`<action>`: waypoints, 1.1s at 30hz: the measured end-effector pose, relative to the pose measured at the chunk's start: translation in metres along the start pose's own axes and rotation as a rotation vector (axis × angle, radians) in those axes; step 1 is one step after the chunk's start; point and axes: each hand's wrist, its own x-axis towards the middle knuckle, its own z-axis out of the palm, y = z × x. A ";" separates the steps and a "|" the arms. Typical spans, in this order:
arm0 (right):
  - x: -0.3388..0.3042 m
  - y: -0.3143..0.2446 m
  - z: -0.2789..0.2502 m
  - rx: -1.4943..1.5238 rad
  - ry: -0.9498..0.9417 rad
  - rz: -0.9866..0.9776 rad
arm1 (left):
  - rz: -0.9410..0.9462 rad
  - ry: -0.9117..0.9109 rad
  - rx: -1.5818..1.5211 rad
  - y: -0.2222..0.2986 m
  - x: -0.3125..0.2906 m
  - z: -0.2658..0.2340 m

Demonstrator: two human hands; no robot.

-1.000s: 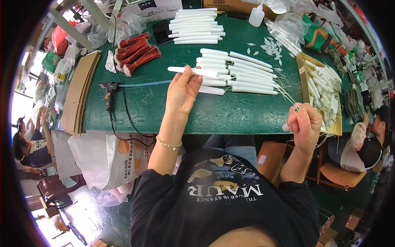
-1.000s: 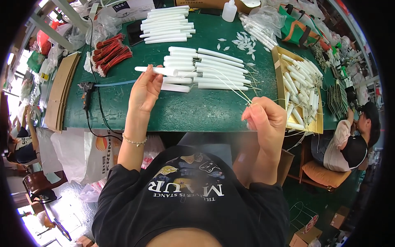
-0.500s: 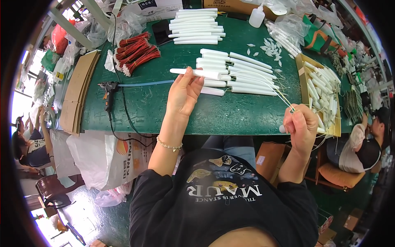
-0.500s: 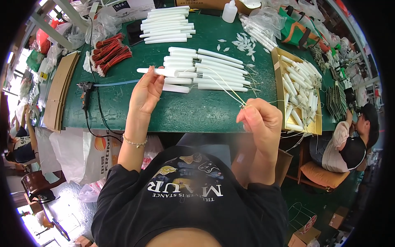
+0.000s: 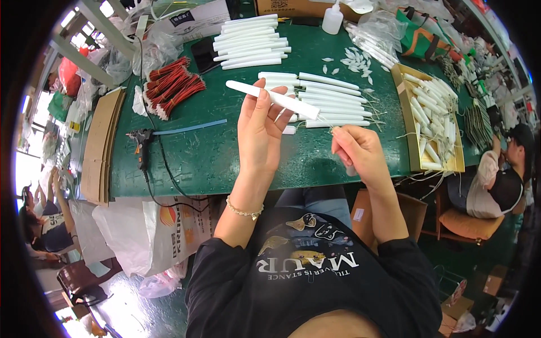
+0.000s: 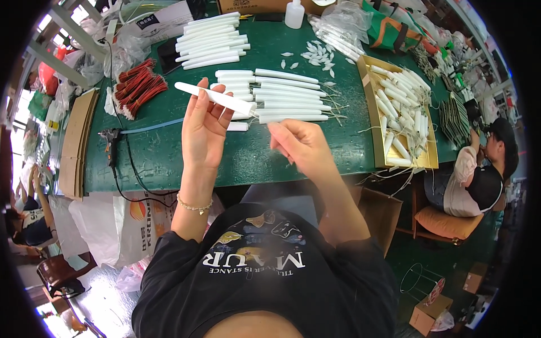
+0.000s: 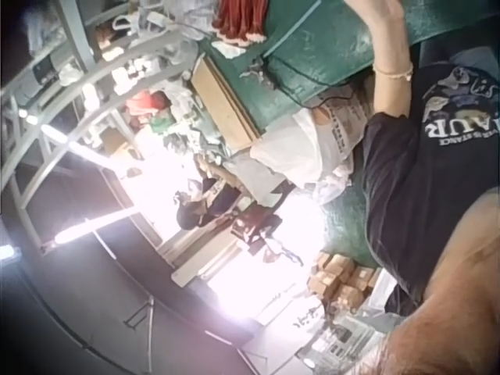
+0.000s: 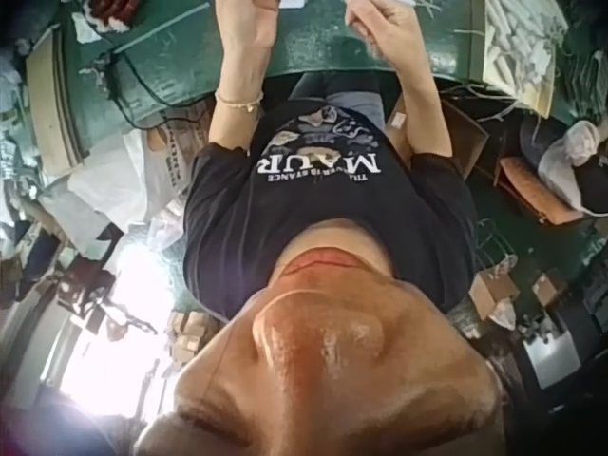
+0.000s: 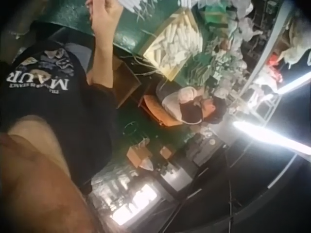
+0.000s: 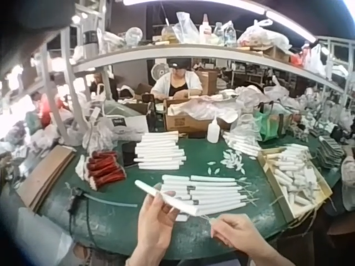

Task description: Assembling white plastic tubes with clear wiring on a factory production line.

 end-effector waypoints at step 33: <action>0.006 0.022 0.030 0.378 -0.109 0.054 | 0.182 -0.112 -0.355 -0.008 0.007 0.035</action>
